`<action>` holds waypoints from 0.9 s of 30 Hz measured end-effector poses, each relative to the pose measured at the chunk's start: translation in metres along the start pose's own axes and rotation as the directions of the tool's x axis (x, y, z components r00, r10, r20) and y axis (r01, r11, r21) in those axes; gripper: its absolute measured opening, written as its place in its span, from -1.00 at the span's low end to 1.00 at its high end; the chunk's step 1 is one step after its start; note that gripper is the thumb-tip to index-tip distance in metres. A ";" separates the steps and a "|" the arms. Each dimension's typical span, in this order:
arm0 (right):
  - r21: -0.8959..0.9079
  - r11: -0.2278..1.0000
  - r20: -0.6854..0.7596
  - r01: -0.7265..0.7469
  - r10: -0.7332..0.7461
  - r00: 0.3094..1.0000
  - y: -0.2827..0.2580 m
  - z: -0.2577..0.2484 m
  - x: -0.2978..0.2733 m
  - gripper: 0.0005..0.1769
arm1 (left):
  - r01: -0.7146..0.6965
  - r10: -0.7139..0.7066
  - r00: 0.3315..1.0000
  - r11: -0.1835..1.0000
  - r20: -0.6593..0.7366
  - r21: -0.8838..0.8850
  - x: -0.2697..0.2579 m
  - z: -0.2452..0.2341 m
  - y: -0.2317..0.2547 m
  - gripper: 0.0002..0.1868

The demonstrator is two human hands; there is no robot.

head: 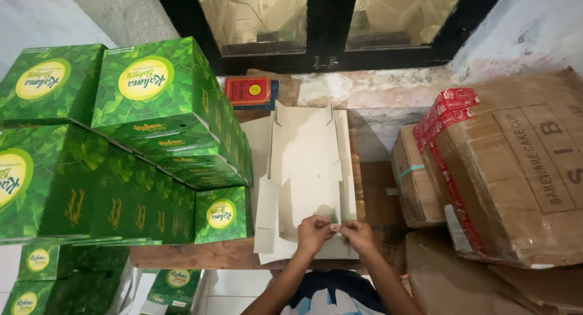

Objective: Folding and assembling cardboard bakery boxes.

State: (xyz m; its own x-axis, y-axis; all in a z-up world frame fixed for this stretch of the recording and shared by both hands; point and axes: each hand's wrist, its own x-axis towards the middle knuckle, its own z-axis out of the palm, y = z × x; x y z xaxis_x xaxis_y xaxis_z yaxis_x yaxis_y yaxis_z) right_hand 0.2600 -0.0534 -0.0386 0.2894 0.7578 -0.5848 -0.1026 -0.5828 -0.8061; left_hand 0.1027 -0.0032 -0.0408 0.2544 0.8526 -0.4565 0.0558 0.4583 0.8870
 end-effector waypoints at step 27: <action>-0.182 0.882 -0.097 0.435 -0.457 0.884 0.019 0.023 0.002 -0.78 | 0.057 -0.053 0.995 0.997 0.081 -0.046 0.021 -0.013 -0.006 -0.88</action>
State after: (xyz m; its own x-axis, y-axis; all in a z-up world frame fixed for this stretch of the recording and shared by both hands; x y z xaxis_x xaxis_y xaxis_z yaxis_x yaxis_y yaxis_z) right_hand 0.2366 -0.0558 -0.0575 0.3954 0.9077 -0.1401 0.2090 -0.2375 -0.9487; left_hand 0.0947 0.0155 -0.0563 0.3284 0.8038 -0.4961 0.0255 0.5175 0.8553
